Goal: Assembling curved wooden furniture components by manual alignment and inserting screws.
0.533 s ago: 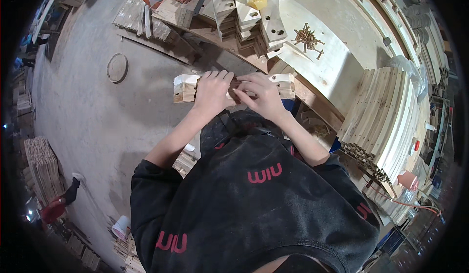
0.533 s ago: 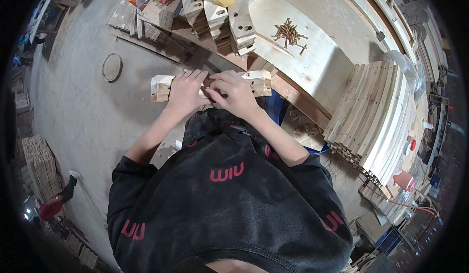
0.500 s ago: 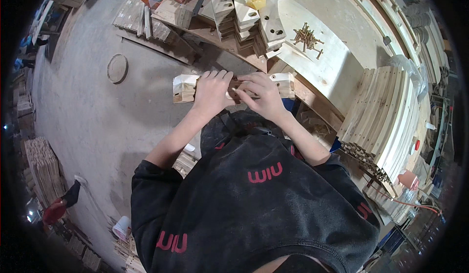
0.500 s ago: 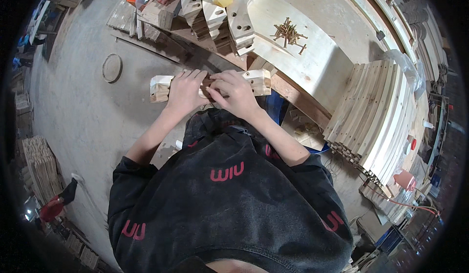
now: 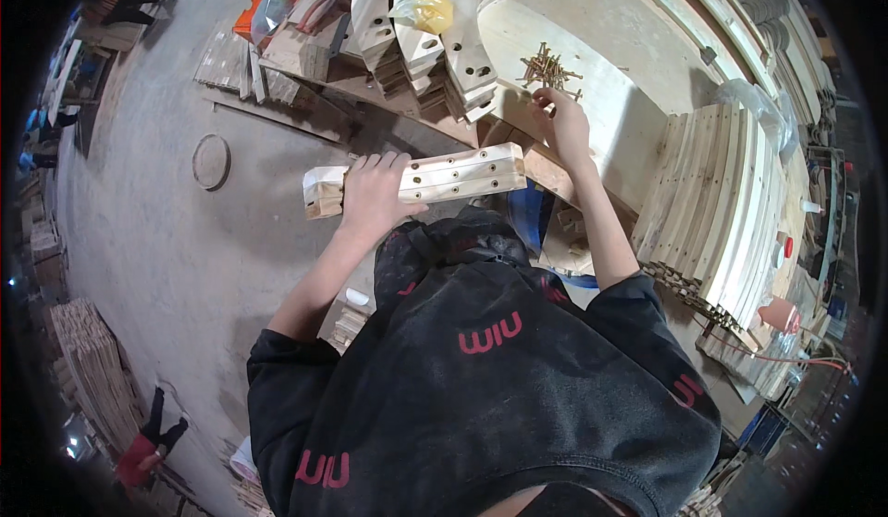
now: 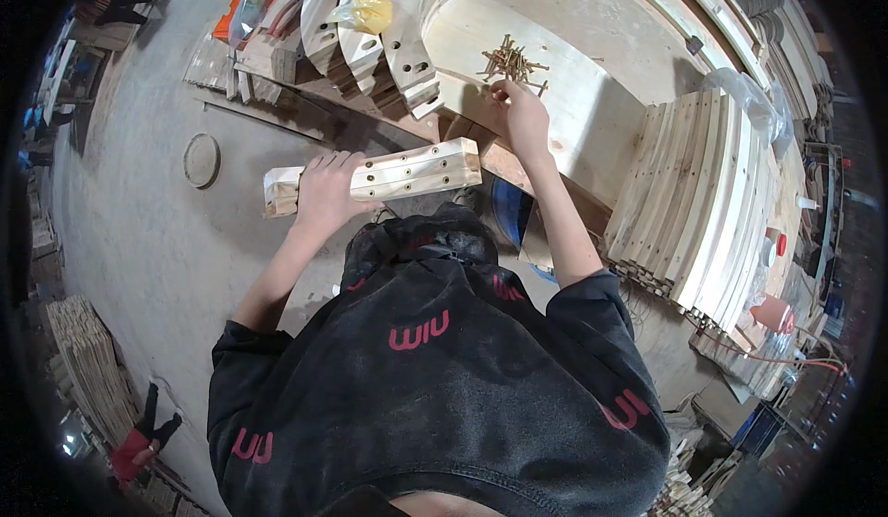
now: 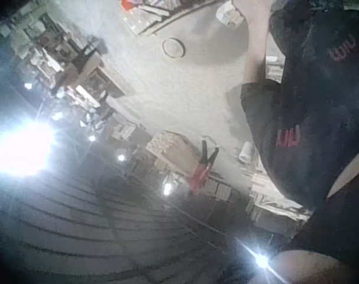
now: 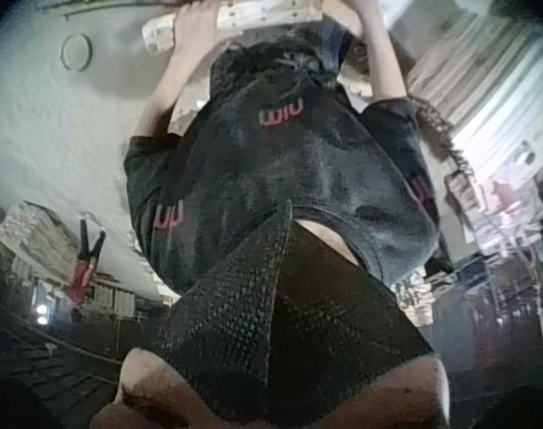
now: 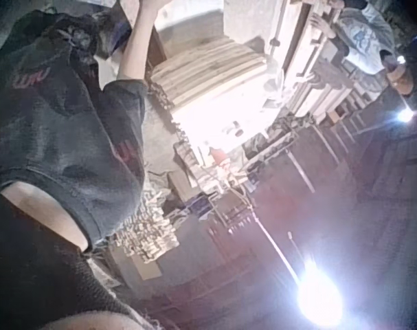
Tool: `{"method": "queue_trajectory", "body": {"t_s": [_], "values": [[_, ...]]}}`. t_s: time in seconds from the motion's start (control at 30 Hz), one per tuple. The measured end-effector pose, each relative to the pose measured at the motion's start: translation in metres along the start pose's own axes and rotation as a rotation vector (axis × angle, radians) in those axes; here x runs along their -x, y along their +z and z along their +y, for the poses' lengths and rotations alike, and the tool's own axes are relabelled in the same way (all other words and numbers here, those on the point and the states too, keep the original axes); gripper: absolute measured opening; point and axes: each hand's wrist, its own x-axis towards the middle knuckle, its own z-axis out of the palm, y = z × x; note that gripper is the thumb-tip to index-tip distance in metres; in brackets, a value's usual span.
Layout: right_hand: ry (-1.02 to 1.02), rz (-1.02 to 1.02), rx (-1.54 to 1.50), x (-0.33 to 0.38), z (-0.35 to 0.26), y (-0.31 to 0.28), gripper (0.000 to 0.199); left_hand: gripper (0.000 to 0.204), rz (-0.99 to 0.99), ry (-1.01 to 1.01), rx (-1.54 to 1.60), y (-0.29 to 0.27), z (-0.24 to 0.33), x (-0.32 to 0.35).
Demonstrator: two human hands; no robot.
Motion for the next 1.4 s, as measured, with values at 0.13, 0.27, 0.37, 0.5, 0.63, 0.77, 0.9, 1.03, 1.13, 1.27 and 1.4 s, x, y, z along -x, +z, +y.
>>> {"method": "queue_trajectory", "body": {"t_s": [0.13, 0.27, 0.37, 0.5, 0.63, 0.77, 0.9, 1.03, 1.13, 1.27, 1.4], "values": [[-0.159, 0.054, 0.175, -0.010, 0.000, 0.009, 0.019, 0.062, 0.005, -0.003, -0.004, -0.001, 0.003, -0.001], [-0.322, 0.048, 0.278, -0.016, 0.013, 0.015, 0.022, 0.061, -0.018, -0.013, 0.006, -0.002, 0.005, -0.001], [-0.354, 0.056, 0.240, -0.022, 0.021, 0.013, 0.021, 0.061, -0.022, -0.025, 0.005, -0.001, 0.006, -0.001], [-0.427, -0.010, 0.127, -0.028, 0.028, 0.006, 0.020, 0.060, -0.025, -0.008, -0.010, -0.002, 0.007, -0.006], [-0.245, 0.097, -0.183, -0.023, 0.020, -0.004, 0.015, 0.059, -0.020, 0.002, -0.016, -0.001, 0.009, -0.010], [0.073, 0.202, -0.572, -0.001, -0.020, -0.039, 0.013, 0.058, -0.007, -0.020, -0.018, 0.001, 0.009, -0.008], [-0.057, -0.209, -0.690, 0.044, -0.087, -0.056, 0.013, 0.058, -0.007, 0.012, -0.018, 0.001, 0.012, -0.014], [-0.269, -0.218, -0.557, 0.061, -0.111, -0.022, 0.015, 0.057, -0.076, 0.039, -0.070, -0.005, 0.018, -0.021], [-0.304, -0.222, -0.549, 0.063, -0.109, -0.008, 0.017, 0.057, -0.074, 0.056, -0.071, -0.006, 0.019, -0.023], [-0.241, -0.327, -0.496, 0.063, -0.113, -0.009, 0.018, 0.059, -0.036, 0.058, -0.060, -0.005, 0.019, -0.023], [-0.275, -0.311, -0.507, 0.062, -0.112, -0.006, 0.017, 0.061, -0.026, 0.057, -0.062, -0.007, 0.018, -0.023]]}}
